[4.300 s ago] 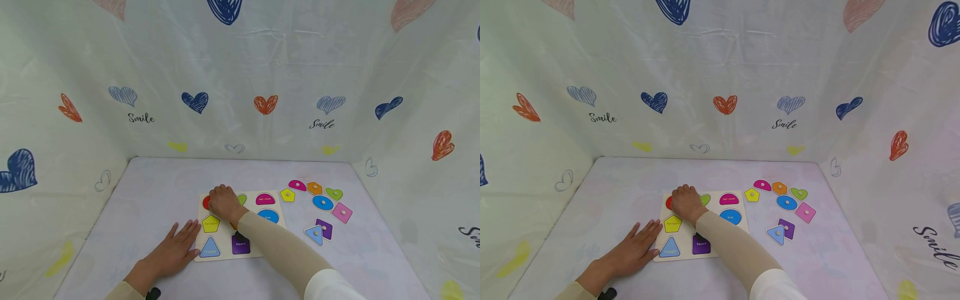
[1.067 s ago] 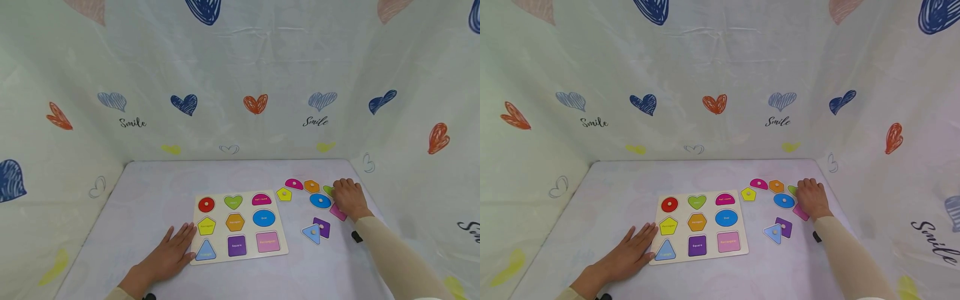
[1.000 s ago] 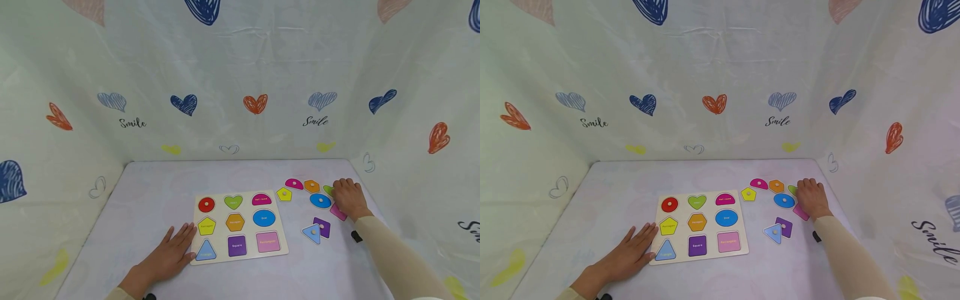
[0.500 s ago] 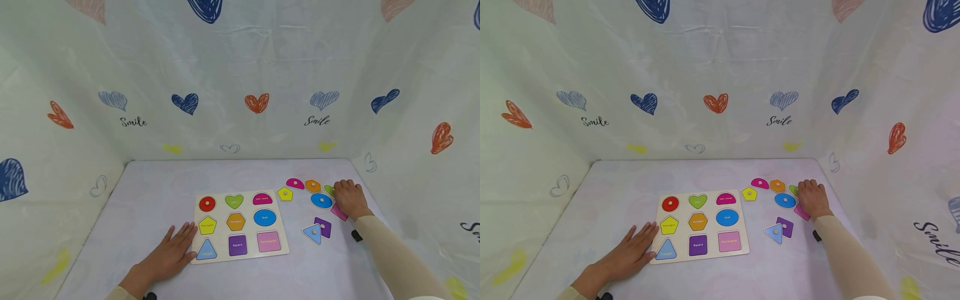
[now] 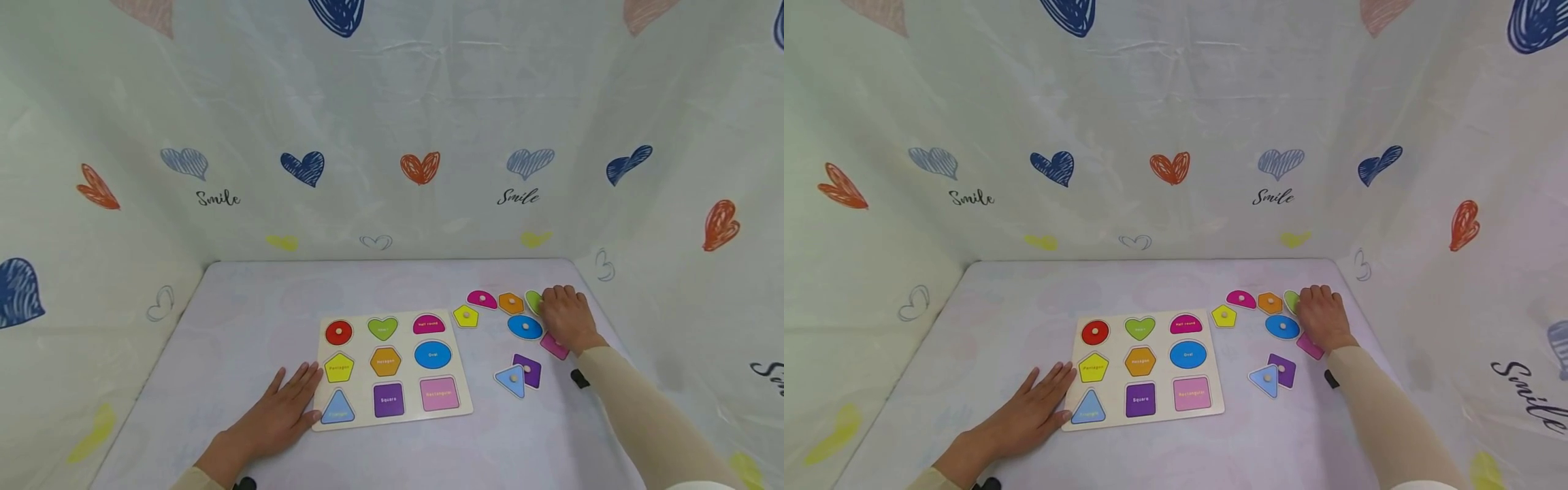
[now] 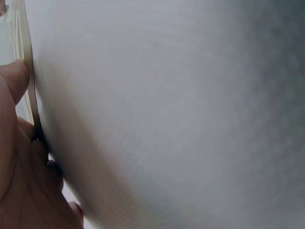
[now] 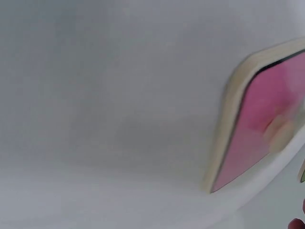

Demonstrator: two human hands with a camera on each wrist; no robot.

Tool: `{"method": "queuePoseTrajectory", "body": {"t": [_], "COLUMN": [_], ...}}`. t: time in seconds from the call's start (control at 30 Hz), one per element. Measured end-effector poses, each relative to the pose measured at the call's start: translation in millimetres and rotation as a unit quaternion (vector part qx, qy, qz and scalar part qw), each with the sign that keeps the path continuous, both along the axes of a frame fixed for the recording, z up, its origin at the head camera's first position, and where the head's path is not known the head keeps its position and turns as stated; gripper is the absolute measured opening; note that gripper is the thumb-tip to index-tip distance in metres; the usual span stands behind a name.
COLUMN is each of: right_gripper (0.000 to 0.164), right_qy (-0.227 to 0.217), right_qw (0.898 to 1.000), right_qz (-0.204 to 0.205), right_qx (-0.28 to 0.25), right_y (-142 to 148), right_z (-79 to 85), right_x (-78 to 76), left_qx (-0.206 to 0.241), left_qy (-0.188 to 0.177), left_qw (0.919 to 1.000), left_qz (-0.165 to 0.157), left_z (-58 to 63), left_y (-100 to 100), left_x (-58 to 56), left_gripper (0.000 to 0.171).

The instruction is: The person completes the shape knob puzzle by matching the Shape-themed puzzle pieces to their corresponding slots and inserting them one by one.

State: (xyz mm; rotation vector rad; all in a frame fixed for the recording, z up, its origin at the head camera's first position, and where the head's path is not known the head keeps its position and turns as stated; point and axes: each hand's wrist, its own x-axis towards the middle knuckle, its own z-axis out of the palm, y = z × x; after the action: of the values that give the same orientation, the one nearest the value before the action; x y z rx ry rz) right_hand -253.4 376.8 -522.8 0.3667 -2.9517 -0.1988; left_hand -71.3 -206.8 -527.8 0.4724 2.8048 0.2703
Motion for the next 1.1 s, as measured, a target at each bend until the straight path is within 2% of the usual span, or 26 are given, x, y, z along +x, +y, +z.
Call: {"method": "queuePoseTrajectory", "body": {"t": [0.33, 0.53, 0.9, 1.1], "right_gripper": [0.035, 0.033, 0.027, 0.031], "right_qy": [0.013, 0.043, 0.064, 0.056], "right_qw": [0.998, 0.993, 0.990, 0.989], "right_qz": [0.059, 0.093, 0.125, 0.138], "right_qx": [0.031, 0.063, 0.002, 0.005], "right_y": [-33, -61, -125, -156], "right_z": [7.3, 8.2, 13.5, 13.6], "right_x": [-6.1, -8.4, -3.9, -3.3], "left_qx": [0.001, 0.003, 0.004, -0.005], "left_qy": [0.007, 0.006, 0.017, 0.017], "left_qw": [1.0000, 1.0000, 0.9998, 0.9998], "left_qz": [-0.003, -0.004, -0.012, -0.010], "left_z": [-3.3, -2.5, -0.5, -2.2], "left_y": [0, 1, 0, -1], "left_x": [-0.9, -0.4, 1.2, 1.5], "left_gripper": [0.080, 0.080, 0.079, 0.079]}}
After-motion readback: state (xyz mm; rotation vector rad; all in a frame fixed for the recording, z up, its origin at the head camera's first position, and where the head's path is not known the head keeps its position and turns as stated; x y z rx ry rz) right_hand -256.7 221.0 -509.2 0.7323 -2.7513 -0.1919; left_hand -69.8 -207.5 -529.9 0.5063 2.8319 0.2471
